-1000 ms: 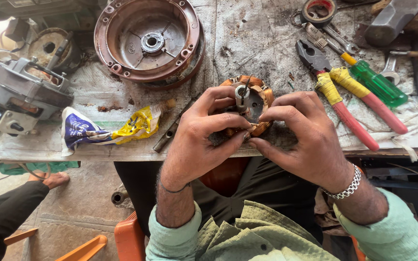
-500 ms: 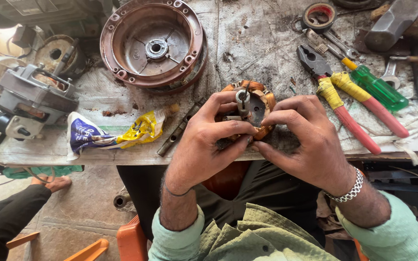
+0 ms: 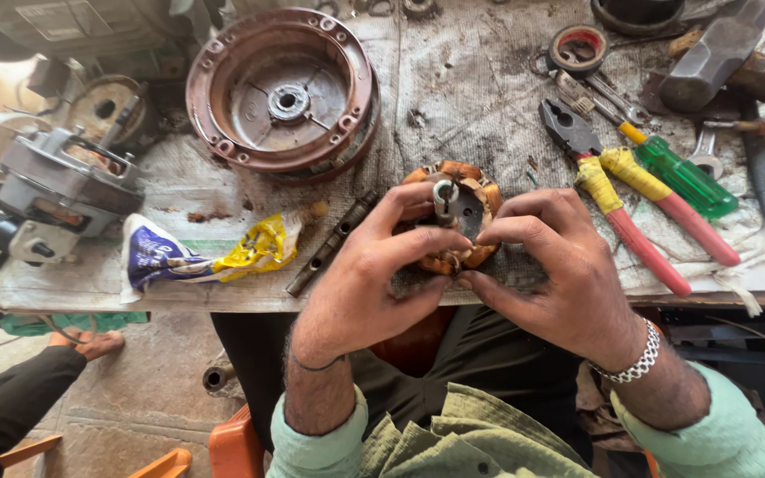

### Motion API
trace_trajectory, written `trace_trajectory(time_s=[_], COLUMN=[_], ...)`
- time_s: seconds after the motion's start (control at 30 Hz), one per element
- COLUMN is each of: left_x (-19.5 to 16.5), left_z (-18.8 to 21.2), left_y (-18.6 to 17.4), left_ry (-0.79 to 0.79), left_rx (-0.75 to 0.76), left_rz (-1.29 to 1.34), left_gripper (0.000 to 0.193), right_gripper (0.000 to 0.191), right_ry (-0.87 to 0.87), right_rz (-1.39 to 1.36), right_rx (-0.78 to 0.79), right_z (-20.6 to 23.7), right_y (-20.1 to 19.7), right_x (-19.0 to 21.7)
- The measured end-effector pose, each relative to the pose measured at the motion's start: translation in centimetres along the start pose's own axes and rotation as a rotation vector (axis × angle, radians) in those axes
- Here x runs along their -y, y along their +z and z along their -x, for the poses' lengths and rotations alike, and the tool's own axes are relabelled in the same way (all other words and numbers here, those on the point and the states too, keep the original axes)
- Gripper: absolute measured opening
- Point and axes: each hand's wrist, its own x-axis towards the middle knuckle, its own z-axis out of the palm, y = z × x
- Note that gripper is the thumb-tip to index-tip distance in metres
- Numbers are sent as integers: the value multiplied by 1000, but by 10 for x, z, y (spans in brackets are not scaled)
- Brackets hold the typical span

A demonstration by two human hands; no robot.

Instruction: The person manipulates a small cylindrical electrical component with copper windings, repeatedly adjusting and inspecting the wires and central shaft. The hands rotate the component and tuck wires into slots while other tools and parts remain on the workbench.

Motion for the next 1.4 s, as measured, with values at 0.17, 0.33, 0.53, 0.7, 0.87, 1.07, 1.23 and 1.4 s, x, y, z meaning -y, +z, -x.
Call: trace_trajectory(time_s=[0.17, 0.33, 0.53, 0.7, 0.87, 1.07, 1.23, 1.4], left_x=[-2, -6, -6, -5, -3, -4, -6, -6], left_z=[2, 2, -1, 0, 1, 0, -1, -1], left_y=[4, 13, 19, 15, 10, 12, 13, 13], left_ry=[-115, -102, -72, -43, -32, -43, -44, -15], left_rx=[-22, -97, -138, -132, -120, -128, -131, -133], left_rz=[56, -144, -218, -161, -113, -121, -155, -229], left_gripper=[43, 41, 41, 40, 35, 30, 27, 24], right_gripper=[34, 25, 22, 22, 21, 21, 21, 21], right_ry=[-19, -29, 24, 43, 39, 37, 38, 37], right_rz=[-11, -21, -51, -63, -70, -61, -76, -78], right_rx=[-13, -39, -54, -58, -62, -60, -59, -52], right_z=[0, -1, 0, 1, 0, 0, -1, -2], right_y=[-1, -1, 0, 0, 0, 1, 0, -1], right_x=[2, 4, 3, 1, 2, 3, 3, 4])
